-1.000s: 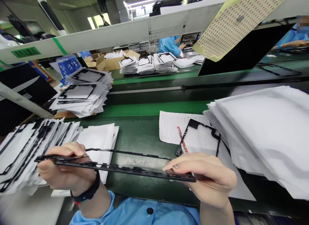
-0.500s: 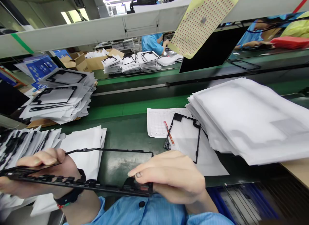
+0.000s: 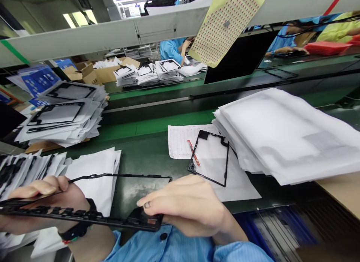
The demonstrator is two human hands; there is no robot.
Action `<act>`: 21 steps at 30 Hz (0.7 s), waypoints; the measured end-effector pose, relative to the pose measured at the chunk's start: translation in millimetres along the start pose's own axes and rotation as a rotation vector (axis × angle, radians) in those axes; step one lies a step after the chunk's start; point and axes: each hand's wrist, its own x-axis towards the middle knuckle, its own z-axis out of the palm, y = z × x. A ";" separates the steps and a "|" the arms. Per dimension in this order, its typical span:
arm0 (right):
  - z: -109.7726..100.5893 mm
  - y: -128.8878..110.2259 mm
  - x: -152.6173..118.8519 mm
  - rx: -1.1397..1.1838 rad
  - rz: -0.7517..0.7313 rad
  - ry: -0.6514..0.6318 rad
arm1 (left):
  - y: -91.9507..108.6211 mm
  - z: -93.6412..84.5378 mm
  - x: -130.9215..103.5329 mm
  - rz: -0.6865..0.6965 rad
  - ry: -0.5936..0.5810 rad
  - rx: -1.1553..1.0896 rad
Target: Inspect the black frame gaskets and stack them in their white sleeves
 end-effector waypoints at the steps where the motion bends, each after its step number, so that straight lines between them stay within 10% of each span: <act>1: 1.2 1.0 -0.6 0.011 -0.004 0.026 | 2.5 0.1 -0.1 0.002 -0.045 -0.006; 8: 0.9 0.7 -1.5 0.112 0.144 -0.111 | 4.8 16.9 0.3 0.045 -0.154 -0.007; 13: -1.1 24.1 -8.0 0.489 0.677 0.009 | -21.2 24.3 -7.4 -0.131 -0.198 0.354; 16: 0.8 41.8 -6.3 0.839 0.859 0.260 | -28.1 27.3 -22.5 -0.336 -0.122 0.542; 21: 6.7 45.4 4.5 1.100 0.917 0.382 | -11.7 37.2 -39.3 -1.009 -0.300 -0.004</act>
